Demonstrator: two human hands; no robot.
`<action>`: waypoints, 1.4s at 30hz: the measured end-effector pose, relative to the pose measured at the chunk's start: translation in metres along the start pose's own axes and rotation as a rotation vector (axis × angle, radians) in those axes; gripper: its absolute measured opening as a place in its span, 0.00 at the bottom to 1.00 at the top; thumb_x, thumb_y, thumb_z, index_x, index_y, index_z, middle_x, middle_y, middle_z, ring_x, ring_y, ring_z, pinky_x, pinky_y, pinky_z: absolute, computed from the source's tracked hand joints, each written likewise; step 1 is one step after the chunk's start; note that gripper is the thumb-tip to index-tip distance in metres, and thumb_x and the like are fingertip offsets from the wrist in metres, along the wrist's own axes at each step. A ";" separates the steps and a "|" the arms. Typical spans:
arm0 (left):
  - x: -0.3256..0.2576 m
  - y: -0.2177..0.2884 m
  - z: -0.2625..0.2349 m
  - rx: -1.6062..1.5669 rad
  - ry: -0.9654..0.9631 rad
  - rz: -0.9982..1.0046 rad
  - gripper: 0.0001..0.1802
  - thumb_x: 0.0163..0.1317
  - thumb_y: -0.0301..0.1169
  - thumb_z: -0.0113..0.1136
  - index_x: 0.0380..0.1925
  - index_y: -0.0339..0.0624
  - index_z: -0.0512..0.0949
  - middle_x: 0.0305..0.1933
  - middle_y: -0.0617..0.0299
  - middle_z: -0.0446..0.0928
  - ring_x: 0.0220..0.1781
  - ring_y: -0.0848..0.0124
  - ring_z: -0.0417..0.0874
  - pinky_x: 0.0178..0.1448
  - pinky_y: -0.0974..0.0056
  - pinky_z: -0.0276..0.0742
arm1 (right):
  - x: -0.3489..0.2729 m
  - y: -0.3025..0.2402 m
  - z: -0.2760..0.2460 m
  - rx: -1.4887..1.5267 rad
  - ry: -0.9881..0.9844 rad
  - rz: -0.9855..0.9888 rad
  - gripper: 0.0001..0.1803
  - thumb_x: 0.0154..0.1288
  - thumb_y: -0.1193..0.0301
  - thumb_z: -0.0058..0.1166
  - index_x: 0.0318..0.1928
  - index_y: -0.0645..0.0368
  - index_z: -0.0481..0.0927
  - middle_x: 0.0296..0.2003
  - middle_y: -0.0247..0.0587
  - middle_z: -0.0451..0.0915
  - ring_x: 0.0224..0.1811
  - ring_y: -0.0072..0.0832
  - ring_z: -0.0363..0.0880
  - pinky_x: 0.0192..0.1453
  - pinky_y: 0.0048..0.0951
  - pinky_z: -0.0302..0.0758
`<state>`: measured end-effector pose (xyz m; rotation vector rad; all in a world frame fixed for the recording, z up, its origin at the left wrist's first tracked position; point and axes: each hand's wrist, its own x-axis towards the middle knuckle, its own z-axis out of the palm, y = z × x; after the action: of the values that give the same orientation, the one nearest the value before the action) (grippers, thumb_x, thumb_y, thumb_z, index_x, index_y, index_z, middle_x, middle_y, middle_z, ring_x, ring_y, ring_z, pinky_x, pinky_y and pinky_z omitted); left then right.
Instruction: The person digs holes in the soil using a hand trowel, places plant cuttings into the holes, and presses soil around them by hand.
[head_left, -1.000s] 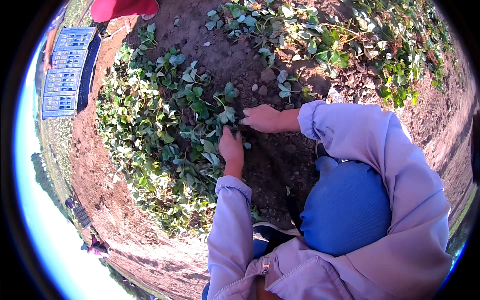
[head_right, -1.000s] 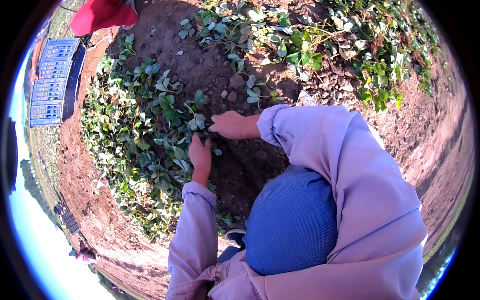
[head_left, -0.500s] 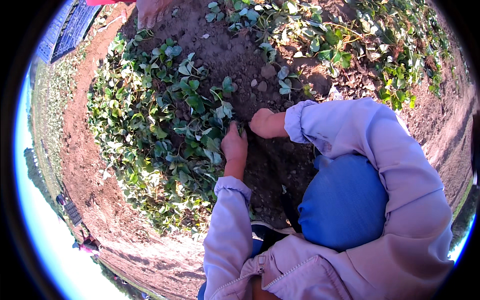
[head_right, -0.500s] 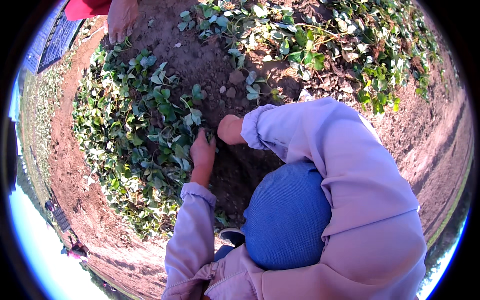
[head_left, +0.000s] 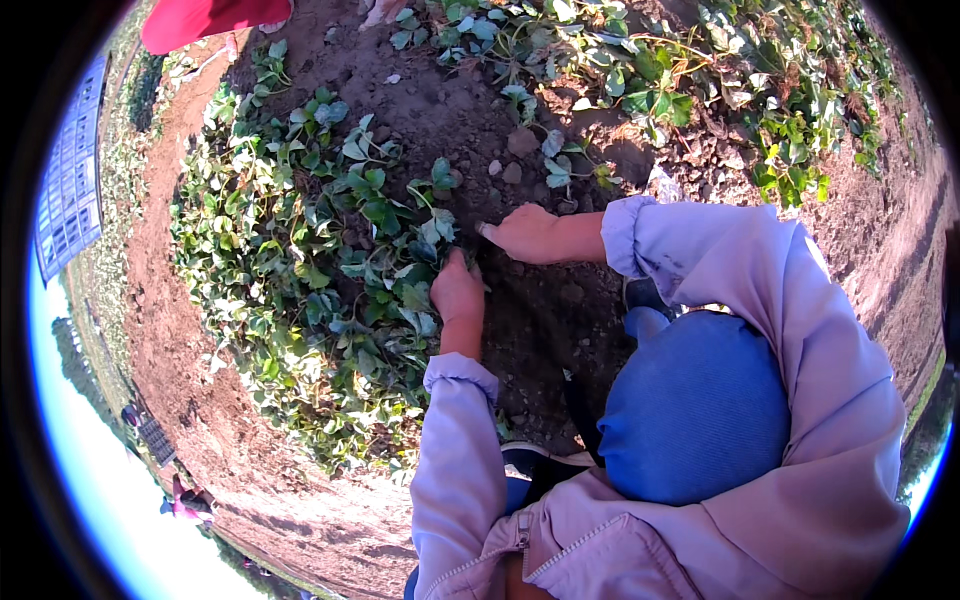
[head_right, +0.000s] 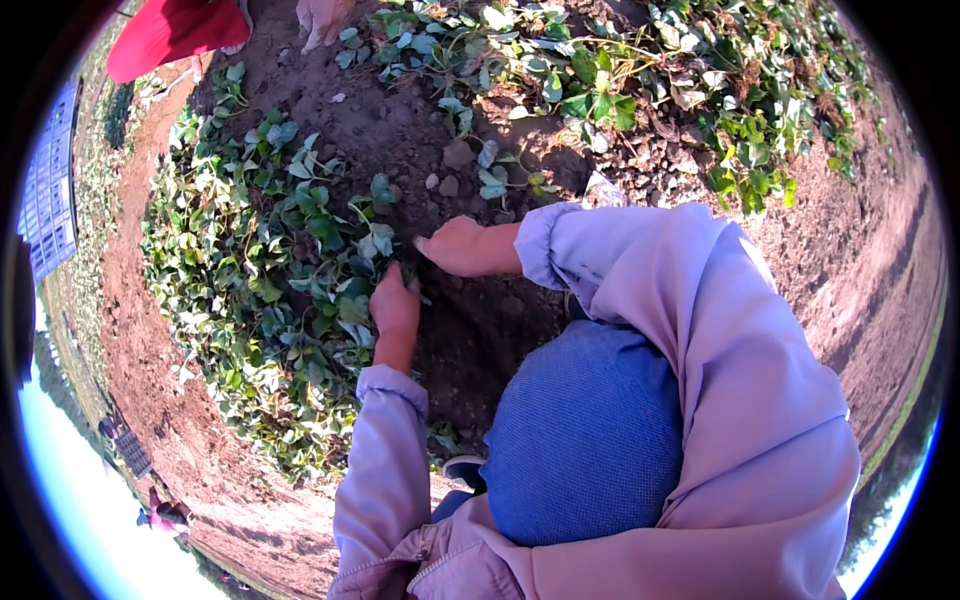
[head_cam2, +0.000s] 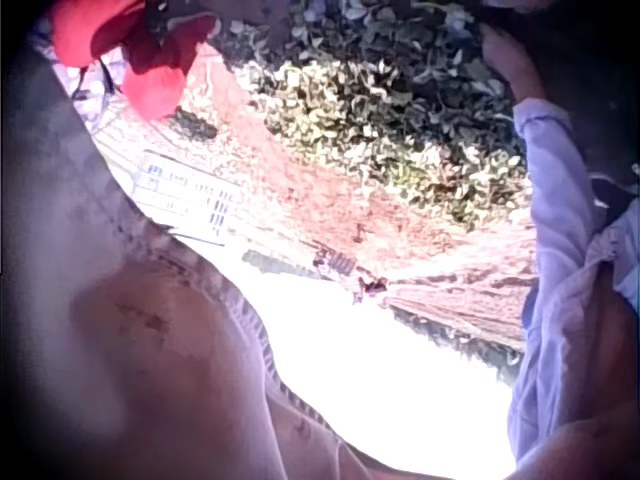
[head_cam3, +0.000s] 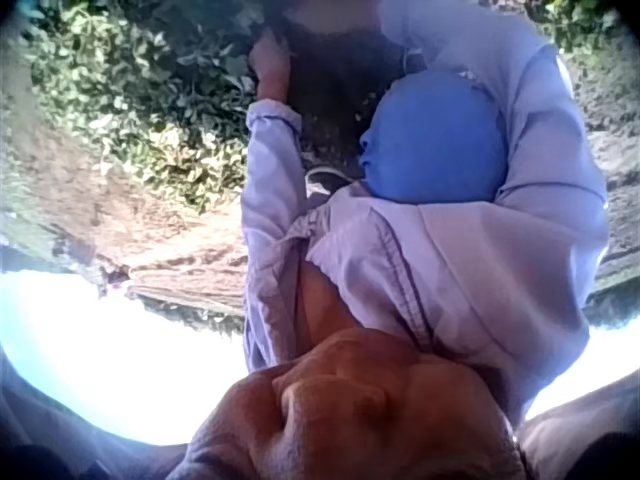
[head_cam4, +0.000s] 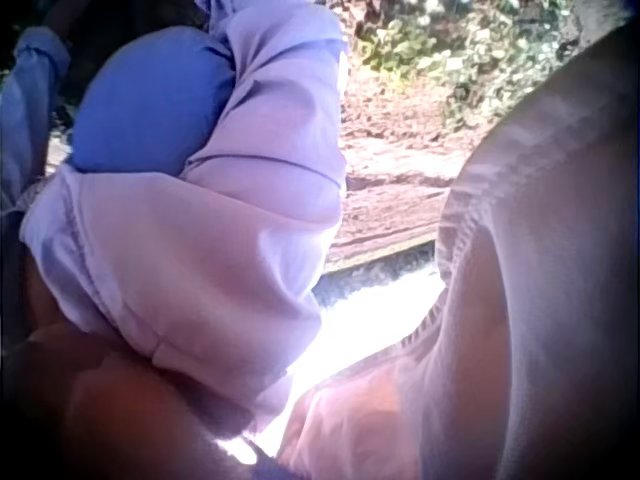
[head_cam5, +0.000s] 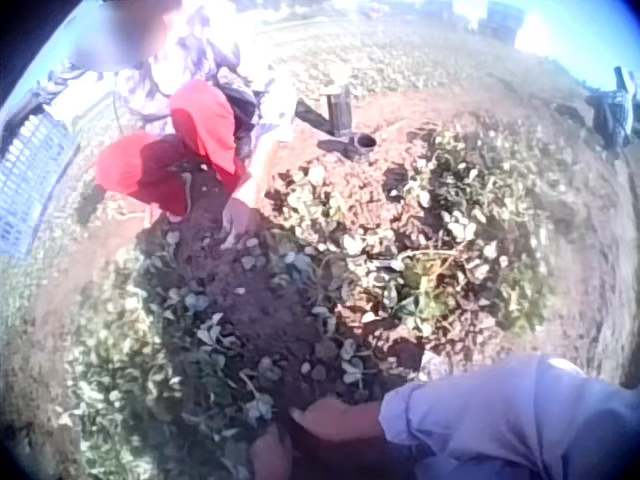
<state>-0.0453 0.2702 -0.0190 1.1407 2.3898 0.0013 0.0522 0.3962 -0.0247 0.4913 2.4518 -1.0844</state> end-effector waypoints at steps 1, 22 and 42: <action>0.000 0.000 0.000 0.001 0.000 -0.006 0.15 0.47 0.34 0.55 0.34 0.40 0.68 0.28 0.47 0.74 0.32 0.50 0.75 0.34 0.52 0.70 | 0.003 0.001 0.005 -0.141 -0.056 -0.093 0.12 0.46 0.72 0.45 0.34 0.62 0.73 0.21 0.45 0.75 0.27 0.41 0.76 0.25 0.40 0.69; -0.010 0.000 0.004 -0.123 0.056 0.085 0.22 0.49 0.35 0.54 0.42 0.39 0.61 0.37 0.46 0.71 0.37 0.50 0.74 0.40 0.54 0.70 | 0.032 0.018 -0.016 -0.128 0.161 -0.242 0.13 0.47 0.75 0.42 0.36 0.64 0.72 0.40 0.55 0.68 0.40 0.46 0.70 0.41 0.39 0.69; -0.076 0.017 -0.009 -0.415 0.231 0.265 0.23 0.51 0.27 0.50 0.49 0.39 0.59 0.53 0.49 0.58 0.45 0.52 0.70 0.41 0.58 0.72 | -0.071 0.080 -0.075 -0.132 0.694 0.072 0.17 0.51 0.68 0.48 0.43 0.56 0.68 0.36 0.41 0.69 0.39 0.38 0.71 0.40 0.35 0.69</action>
<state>0.0036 0.2275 0.0250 1.2903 2.2565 0.7167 0.1334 0.4935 0.0076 1.0446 3.0297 -0.7978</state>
